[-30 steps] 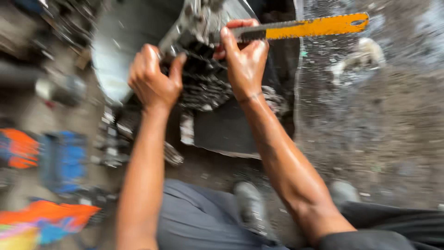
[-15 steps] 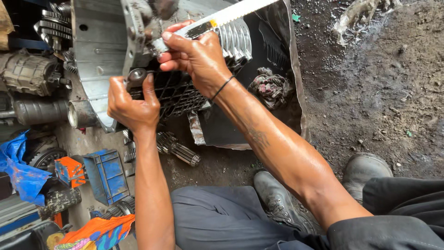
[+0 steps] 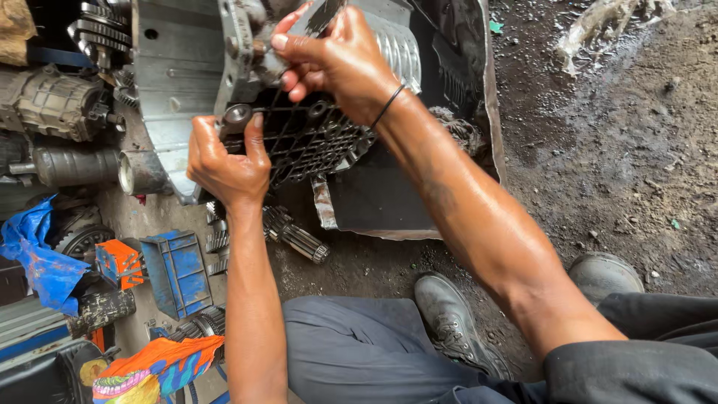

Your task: The person scrapes and wipes the surface of a disassembled engine block using a metal scraper and a rag. The person repeatedly scrapes the metal surface and wipes away debris with a cloth.

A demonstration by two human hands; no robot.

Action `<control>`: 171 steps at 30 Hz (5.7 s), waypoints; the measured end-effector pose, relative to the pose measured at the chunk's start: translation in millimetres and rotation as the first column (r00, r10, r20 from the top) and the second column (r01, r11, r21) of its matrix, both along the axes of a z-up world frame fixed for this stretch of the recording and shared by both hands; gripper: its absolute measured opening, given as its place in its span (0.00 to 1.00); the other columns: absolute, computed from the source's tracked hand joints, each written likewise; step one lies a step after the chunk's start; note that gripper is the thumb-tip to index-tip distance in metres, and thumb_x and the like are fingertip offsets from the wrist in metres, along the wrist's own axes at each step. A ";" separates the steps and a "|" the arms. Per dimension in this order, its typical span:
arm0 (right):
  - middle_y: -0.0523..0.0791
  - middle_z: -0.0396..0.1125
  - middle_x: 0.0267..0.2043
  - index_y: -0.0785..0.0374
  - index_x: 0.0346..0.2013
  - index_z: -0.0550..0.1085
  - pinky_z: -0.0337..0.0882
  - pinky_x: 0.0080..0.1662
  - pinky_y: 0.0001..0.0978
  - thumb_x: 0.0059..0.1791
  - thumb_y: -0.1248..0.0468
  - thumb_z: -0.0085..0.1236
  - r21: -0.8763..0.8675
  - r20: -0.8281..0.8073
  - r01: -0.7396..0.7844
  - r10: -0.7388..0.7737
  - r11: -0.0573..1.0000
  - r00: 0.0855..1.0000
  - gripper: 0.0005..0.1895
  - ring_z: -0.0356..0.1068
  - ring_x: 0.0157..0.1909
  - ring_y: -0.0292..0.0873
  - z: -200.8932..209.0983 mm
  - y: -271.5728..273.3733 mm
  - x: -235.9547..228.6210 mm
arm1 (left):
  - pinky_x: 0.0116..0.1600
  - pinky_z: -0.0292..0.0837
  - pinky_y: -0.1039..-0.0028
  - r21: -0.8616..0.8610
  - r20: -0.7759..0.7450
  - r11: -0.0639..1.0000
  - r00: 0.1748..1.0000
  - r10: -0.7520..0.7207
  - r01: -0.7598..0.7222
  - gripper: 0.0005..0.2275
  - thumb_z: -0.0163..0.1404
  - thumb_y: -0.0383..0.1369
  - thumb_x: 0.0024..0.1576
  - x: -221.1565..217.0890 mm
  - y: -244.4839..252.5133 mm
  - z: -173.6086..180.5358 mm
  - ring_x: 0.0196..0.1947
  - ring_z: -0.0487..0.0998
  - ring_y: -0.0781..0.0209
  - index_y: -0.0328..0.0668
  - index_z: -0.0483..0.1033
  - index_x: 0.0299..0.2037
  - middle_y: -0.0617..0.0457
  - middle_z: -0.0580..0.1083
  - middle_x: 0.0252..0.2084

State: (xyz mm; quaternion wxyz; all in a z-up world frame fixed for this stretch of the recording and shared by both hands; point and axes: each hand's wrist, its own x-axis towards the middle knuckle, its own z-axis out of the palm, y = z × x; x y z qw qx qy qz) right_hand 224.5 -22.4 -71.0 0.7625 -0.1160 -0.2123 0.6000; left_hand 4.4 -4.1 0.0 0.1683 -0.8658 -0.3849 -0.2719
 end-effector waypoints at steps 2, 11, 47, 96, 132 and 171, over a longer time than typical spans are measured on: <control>0.48 0.71 0.32 0.73 0.40 0.72 0.78 0.28 0.31 0.51 0.70 0.65 0.062 0.082 -0.025 0.020 0.998 0.996 0.10 0.74 0.26 0.41 4.6 0.2 5.3 | 0.37 0.65 0.53 0.016 -0.015 1.000 1.000 0.003 -0.002 0.24 0.59 0.51 0.65 -0.5 0.3 0.1 0.33 0.75 0.37 0.35 0.67 0.37 0.43 0.71 0.32; 0.47 0.70 0.30 0.72 0.41 0.72 0.78 0.29 0.33 0.51 0.70 0.64 0.002 0.039 -0.039 0.039 0.999 0.998 0.09 0.75 0.27 0.41 -1.1 -5.5 6.2 | 0.36 0.64 0.55 0.038 -0.005 0.999 1.000 -0.011 0.011 0.23 0.60 0.50 0.63 2.8 5.3 0.2 0.32 0.74 0.38 0.34 0.68 0.38 0.43 0.71 0.31; 0.51 0.72 0.25 0.75 0.36 0.70 0.79 0.24 0.32 0.52 0.66 0.58 -0.094 0.229 0.052 -0.029 0.994 0.973 0.11 0.76 0.22 0.42 33.1 -25.0 -26.6 | 0.38 0.65 0.54 0.036 -0.009 0.999 1.000 -0.030 0.030 0.22 0.58 0.49 0.63 -4.4 7.3 -3.0 0.34 0.75 0.38 0.34 0.68 0.39 0.43 0.71 0.32; 0.53 0.69 0.34 0.74 0.45 0.67 0.82 0.36 0.41 0.50 0.72 0.56 -0.268 -0.207 0.149 -0.208 0.952 0.956 0.11 0.76 0.32 0.49 -17.7 -1.6 -50.4 | 0.39 0.69 0.57 0.017 0.044 1.000 0.999 -0.027 0.026 0.19 0.60 0.47 0.56 0.0 4.5 -9.8 0.33 0.77 0.43 0.37 0.71 0.33 0.46 0.75 0.29; 0.53 0.71 0.34 0.73 0.46 0.68 0.80 0.34 0.37 0.51 0.68 0.57 -0.251 -0.240 0.095 -0.157 0.963 0.958 0.12 0.76 0.32 0.47 -12.8 -2.8 -41.9 | 0.38 0.70 0.59 0.002 0.046 1.000 0.999 -0.019 0.019 0.20 0.59 0.49 0.56 3.9 5.9 -8.6 0.32 0.77 0.46 0.38 0.71 0.32 0.48 0.74 0.28; 0.53 0.72 0.43 0.61 0.48 0.75 0.68 0.52 0.48 0.53 0.60 0.44 0.120 0.792 0.202 0.029 0.972 -0.610 0.14 0.71 0.51 0.53 -260.9 -51.1 -97.2 | 0.34 0.69 0.62 0.017 0.059 0.998 0.996 -0.067 0.066 0.21 0.62 0.48 0.54 17.6 18.3 -4.8 0.31 0.77 0.50 0.38 0.70 0.32 0.50 0.74 0.29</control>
